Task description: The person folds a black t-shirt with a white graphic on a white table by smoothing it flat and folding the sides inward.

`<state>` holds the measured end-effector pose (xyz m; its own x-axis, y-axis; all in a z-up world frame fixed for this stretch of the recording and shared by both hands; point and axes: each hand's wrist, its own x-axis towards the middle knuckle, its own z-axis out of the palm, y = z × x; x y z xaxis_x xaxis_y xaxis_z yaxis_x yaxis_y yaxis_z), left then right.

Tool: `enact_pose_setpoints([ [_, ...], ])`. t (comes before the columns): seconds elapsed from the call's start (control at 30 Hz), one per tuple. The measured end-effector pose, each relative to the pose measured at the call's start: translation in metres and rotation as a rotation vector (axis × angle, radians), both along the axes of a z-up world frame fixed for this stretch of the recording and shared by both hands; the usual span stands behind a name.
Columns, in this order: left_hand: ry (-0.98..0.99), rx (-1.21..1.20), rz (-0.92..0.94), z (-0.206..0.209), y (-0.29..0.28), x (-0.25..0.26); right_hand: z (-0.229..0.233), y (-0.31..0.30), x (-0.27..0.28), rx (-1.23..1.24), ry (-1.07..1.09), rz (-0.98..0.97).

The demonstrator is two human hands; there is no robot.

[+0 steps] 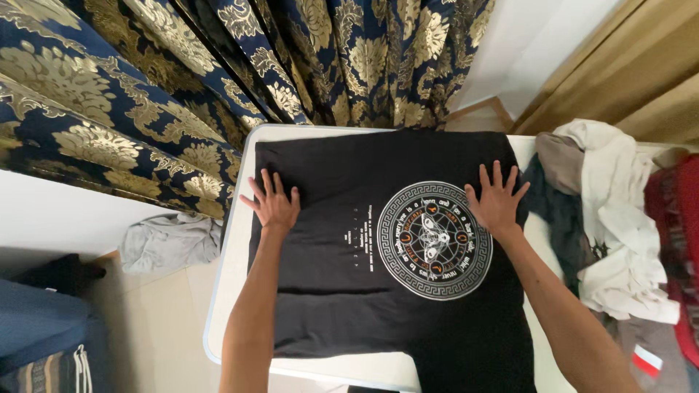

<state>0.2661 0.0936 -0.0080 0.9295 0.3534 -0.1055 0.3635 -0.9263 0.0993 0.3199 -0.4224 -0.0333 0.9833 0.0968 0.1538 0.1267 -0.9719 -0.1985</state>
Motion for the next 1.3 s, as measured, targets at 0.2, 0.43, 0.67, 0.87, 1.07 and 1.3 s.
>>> enact_pose_setpoints([
  [0.2, -0.174, -0.121, -0.324, -0.008, -0.056, -0.097, 0.004, -0.007, -0.084, 0.052, -0.006, 0.092],
  [0.43, 0.121, -0.047, 0.043, 0.025, -0.014, -0.164, 0.024, -0.077, -0.121, 0.157, -0.061, -0.061],
  [0.67, -0.081, -0.133, -0.129, 0.004, -0.052, -0.230, 0.016, -0.078, -0.174, 0.509, 0.088, -0.440],
  [0.87, -0.062, -0.238, -0.080, 0.009, -0.103, -0.293, 0.027, -0.075, -0.190, 0.967, 0.399, -0.426],
  [1.07, -0.063, -0.242, -0.028, 0.016, -0.075, -0.304, 0.072, -0.083, -0.194, 1.884, 0.866, -0.427],
  [1.3, -0.004, -0.256, 0.065, 0.014, -0.055, -0.314, 0.058, -0.098, -0.187, 1.453, 0.281, -0.911],
])
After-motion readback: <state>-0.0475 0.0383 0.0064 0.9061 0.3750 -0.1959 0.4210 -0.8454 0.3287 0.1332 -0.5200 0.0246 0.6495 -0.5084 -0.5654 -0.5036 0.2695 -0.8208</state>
